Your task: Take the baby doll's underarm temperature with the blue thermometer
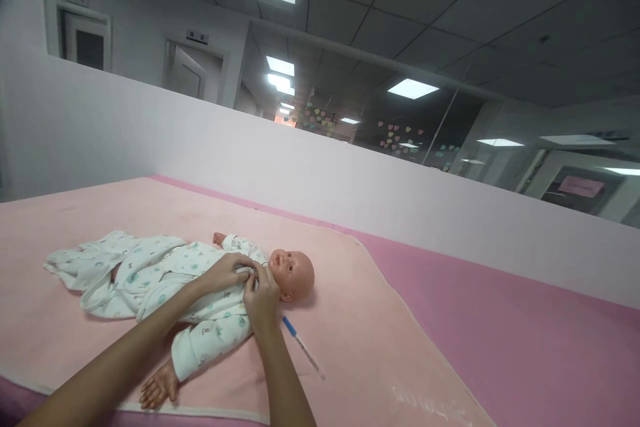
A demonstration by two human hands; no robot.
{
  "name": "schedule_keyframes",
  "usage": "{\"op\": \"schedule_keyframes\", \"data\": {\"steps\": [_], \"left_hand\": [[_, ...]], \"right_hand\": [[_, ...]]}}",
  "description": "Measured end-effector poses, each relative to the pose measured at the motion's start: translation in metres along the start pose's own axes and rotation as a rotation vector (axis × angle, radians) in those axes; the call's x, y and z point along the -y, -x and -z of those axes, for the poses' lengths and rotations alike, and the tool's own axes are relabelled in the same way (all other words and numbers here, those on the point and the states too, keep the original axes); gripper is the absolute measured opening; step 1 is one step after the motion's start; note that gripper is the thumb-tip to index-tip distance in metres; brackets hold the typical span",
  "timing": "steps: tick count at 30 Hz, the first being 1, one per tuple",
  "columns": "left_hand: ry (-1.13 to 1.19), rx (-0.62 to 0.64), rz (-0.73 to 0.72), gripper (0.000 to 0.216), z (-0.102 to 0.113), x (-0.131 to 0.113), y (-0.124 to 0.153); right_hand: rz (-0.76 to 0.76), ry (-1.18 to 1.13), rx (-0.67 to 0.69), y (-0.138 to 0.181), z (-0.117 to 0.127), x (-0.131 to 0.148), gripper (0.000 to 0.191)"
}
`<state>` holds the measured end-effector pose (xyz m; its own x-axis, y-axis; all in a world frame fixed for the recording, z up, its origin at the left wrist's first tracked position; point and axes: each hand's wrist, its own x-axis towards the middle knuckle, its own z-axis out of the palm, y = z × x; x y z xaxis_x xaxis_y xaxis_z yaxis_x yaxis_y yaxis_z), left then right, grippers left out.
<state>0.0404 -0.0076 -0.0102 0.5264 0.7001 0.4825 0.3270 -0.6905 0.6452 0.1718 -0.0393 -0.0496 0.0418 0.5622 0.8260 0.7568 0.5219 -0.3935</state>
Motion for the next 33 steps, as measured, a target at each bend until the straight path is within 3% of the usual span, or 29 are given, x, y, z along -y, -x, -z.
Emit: {"op": "schedule_keyframes", "data": {"steps": [7, 15, 21, 26, 33], "left_hand": [[0.047, -0.041, 0.016, 0.028, -0.0031, 0.0019, -0.0006], [-0.068, -0.070, -0.025, 0.029, -0.0047, 0.0019, 0.0003], [-0.030, -0.105, 0.015, 0.036, -0.0063, 0.0028, 0.0025], [-0.143, -0.131, -0.004, 0.029, -0.0067, -0.0008, 0.0045], [0.152, -0.138, 0.008, 0.028, -0.0064, 0.0014, 0.0040]], "right_hand": [[-0.045, 0.028, -0.121, 0.0033, -0.0075, -0.0036, 0.027], [-0.064, 0.005, -0.096, 0.0030, -0.0082, -0.0030, 0.029], [-0.095, -0.035, -0.053, 0.0022, -0.0046, 0.0027, 0.028], [-0.106, -0.063, -0.048, 0.0021, -0.0031, 0.0051, 0.028], [-0.159, -0.050, -0.098, 0.0032, -0.0036, 0.0054, 0.021]]}}
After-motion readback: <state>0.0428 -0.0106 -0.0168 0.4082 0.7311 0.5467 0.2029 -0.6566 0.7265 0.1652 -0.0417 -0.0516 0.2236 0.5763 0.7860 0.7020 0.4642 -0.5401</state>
